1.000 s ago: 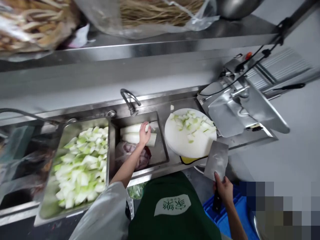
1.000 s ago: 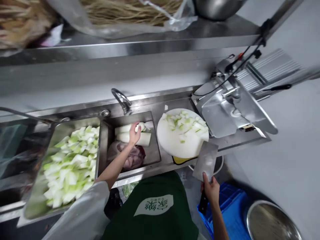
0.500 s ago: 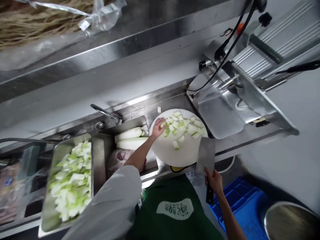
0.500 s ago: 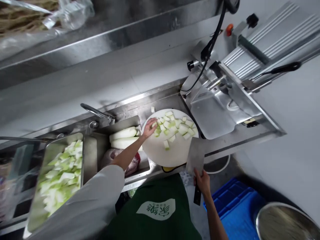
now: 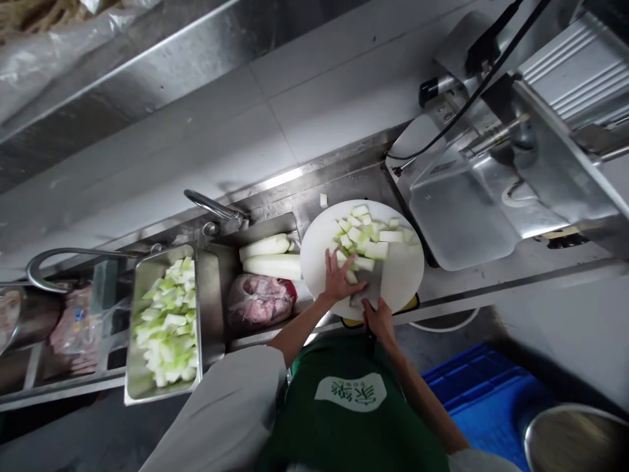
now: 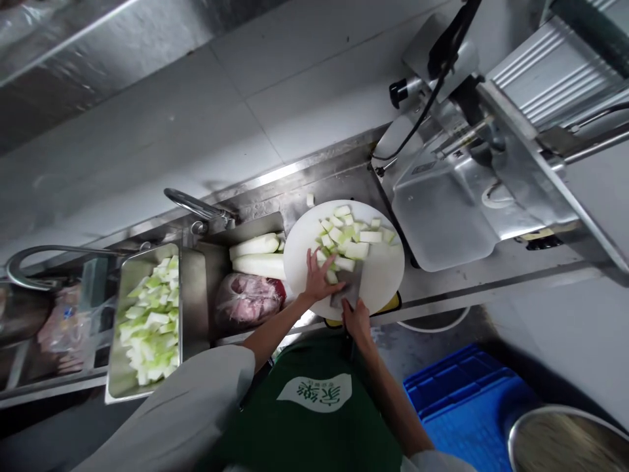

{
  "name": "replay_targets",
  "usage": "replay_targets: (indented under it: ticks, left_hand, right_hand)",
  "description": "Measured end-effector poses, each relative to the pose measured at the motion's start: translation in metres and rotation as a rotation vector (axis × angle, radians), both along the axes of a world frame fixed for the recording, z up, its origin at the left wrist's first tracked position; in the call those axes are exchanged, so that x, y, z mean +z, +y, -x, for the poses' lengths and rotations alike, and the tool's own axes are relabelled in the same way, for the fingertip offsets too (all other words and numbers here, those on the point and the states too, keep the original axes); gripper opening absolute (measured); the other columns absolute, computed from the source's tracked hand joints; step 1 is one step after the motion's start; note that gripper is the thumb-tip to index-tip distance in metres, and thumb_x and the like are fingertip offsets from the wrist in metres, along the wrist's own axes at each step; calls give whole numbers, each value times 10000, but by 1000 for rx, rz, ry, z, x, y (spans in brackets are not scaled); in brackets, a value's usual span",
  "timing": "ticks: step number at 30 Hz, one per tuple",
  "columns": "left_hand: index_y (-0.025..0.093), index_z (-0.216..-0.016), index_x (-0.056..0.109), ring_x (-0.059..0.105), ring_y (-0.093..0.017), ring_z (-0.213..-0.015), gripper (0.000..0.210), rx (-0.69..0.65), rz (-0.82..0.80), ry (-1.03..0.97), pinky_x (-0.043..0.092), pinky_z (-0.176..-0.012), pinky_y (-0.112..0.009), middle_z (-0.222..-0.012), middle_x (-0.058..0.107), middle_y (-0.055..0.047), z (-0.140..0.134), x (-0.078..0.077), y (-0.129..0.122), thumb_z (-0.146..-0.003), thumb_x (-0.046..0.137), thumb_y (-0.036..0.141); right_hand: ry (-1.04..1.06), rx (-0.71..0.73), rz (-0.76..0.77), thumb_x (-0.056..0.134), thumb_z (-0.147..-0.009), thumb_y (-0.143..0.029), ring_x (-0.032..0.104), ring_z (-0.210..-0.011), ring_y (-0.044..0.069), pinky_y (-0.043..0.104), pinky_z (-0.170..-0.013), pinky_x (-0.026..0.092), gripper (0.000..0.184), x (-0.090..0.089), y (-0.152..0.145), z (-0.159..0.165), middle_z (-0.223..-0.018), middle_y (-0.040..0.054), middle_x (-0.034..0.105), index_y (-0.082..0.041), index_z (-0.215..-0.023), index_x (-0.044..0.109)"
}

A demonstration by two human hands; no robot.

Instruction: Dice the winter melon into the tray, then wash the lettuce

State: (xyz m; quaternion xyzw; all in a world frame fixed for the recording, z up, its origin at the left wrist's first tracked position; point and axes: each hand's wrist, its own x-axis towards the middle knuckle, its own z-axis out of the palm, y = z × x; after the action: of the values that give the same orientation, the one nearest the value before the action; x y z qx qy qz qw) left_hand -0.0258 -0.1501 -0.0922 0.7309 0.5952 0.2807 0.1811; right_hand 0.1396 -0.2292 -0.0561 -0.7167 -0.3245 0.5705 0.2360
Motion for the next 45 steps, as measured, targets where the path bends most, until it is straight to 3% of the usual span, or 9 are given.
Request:
replay_targets:
  ticks: [3,7,11,22,27,31,35,41,45]
  left_hand:
    - [286,-1441,630,84,-520,-1586,841,27,-18,-54,234,-1259,-737,-1687,243,-112,-4,0,4,-693,877,579]
    - [284,-1398,650,236,-455,-1567,674,85,2,-150,374,-1229,-660,-1687,244,-100,-5,-1,2,-779,819,490]
    - [260,-1398,648,247,-417,-1572,634,105,30,-160,379,-1252,-597,-1693,210,-105,-8,6,-5,-813,786,461]
    - [242,-1385,664,360,-396,-1504,605,38,-90,-222,407,-1240,-538,-1660,233,-128,-10,39,-14,-825,768,445]
    - [276,-1377,663,316,-403,-1541,576,66,-178,-244,402,-1249,-545,-1648,222,-115,13,63,-25,-831,774,422]
    - [302,-1401,638,290,-400,-1560,589,178,-223,-244,398,-1255,-545,-1627,257,-110,61,83,-48,-841,766,429]
    - [305,-1415,630,325,-393,-1538,593,402,-220,-201,416,-1239,-538,-1607,296,-118,137,103,-90,-853,752,444]
    - [264,-1381,664,424,-347,-1455,524,805,-294,-135,416,-1225,-484,-1471,411,-151,283,130,-179,-904,695,479]
    - [231,-1348,685,418,-353,-1448,483,1070,-301,-153,383,-1236,-501,-1407,479,-152,387,130,-217,-936,659,483]
  right_hand:
    - [16,34,-63,614,-816,-496,548,-397,157,259,-412,415,285,0,9,16,-499,-5,606,-256,-804,460]
    - [42,63,-112,599,-794,-582,542,-390,150,257,-414,412,358,1,14,28,-514,-10,609,-260,-808,444]
    - [90,70,-119,600,-768,-635,521,-377,153,267,-402,411,408,1,10,27,-507,-22,597,-261,-823,448]
    - [71,44,-192,639,-763,-660,506,-372,150,267,-395,403,440,23,-7,26,-504,-9,604,-252,-805,481]
    - [29,120,-233,632,-783,-683,545,-405,172,285,-427,441,450,29,-14,43,-527,1,624,-250,-816,513]
    - [39,246,-305,630,-795,-690,565,-435,180,295,-462,480,448,41,-20,81,-546,5,629,-254,-836,538]
    - [160,435,-288,657,-788,-698,542,-402,171,290,-406,455,465,59,-33,150,-548,-3,617,-252,-856,543]
    - [380,767,-236,713,-781,-570,480,-346,144,254,-345,382,387,97,-69,301,-483,-55,556,-254,-884,514]
    - [375,978,-251,663,-839,-349,497,-347,122,208,-367,370,199,129,-83,409,-462,-76,557,-247,-864,494]
